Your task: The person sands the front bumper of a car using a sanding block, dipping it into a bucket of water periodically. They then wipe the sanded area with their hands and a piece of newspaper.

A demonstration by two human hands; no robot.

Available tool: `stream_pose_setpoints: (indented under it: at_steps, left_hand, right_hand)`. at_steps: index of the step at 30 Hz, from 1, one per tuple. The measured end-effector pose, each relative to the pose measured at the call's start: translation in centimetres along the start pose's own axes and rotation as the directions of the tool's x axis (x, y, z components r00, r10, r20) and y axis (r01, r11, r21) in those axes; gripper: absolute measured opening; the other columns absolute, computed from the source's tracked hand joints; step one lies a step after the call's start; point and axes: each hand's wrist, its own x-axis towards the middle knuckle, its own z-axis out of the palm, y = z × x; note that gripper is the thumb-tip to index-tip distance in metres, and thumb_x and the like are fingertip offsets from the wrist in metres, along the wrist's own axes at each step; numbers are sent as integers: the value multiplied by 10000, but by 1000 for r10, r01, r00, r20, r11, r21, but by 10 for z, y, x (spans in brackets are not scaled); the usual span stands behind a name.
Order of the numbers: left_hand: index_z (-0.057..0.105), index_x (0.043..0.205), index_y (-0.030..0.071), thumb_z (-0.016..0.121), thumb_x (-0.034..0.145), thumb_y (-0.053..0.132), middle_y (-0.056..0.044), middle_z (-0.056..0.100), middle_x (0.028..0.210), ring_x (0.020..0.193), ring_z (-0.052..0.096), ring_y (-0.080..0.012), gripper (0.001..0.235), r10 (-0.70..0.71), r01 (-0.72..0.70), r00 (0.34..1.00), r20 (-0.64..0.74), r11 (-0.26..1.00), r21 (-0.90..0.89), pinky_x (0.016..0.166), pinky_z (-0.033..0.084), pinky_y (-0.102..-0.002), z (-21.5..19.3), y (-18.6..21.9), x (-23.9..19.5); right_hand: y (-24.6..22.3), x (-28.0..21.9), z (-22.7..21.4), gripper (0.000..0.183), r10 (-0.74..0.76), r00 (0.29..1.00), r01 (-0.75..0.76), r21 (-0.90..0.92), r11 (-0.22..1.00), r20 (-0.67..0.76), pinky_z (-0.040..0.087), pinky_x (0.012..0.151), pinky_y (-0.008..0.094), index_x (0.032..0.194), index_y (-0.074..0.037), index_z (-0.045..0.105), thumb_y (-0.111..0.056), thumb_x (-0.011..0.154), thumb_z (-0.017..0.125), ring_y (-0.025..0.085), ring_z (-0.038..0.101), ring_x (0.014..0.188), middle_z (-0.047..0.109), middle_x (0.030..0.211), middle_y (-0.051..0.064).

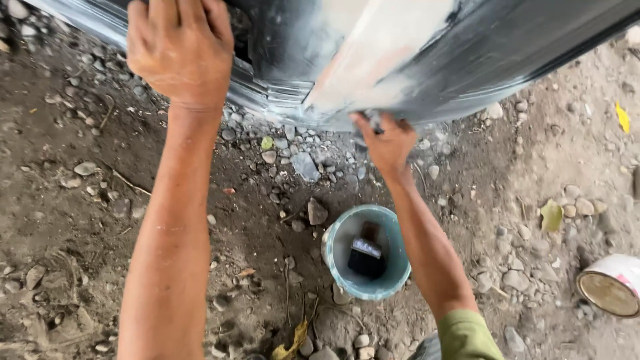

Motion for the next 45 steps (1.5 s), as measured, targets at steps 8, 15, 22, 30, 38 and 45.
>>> stream_pose_setpoints:
  at_steps: [8,15,22,30,38,45]
  left_hand:
    - [545,770,160,551,1013,206,20,515,819,627,473,-142,247,22,-16,996,-83,997,70,472,388,-293,4,-4,8]
    - [510,714,125,563,1011,156,-18,459,812,662,484,-176,303,29,-26,999,-20,991,131,497,370,-325,-15,0,18]
    - [504,728,142,573,995,163,-8,447,771,625,462,-172,276,37,-44,998,59,991,127,474,352,-330,-6,-5,1]
    - [650,836,118,533,1056,225,18,614,890,623,478,-131,271,23,-18,999,-40,994,105,484,399,-291,-8,-4,15]
    - [576,749,119,600,1040,289,-4,570,817,586,475,-161,337,20,-20,1000,1,997,69,442,397,-320,-15,-2,18]
    - [575,768,123,595,1011,273,15,610,869,583,474,-132,287,48,-41,996,-80,995,93,431,388,-279,-15,1,24]
  right_hand:
    - [15,-12,25,411,-19,1000,19,-211,977,4,584,573,336,897,-32,759,-430,874,861,237,720,612,765,781,93]
    - [12,-26,44,384,186,982,-186,182,966,13,631,656,355,1038,-93,758,-401,823,840,214,792,758,786,914,94]
    - [13,-23,32,337,208,978,-206,106,973,-3,575,571,343,996,-80,785,-398,899,846,199,746,626,788,804,85]
    - [47,-16,40,337,108,992,-105,57,993,-57,589,552,297,936,-51,747,-371,936,854,179,734,595,783,788,87]
    - [32,-17,36,308,58,998,-61,97,993,35,546,483,234,1009,-33,778,-340,1002,774,86,736,570,785,778,58]
    - [50,-73,51,290,478,835,-467,-108,878,272,525,427,331,947,-79,743,-347,891,837,155,673,519,754,748,59]
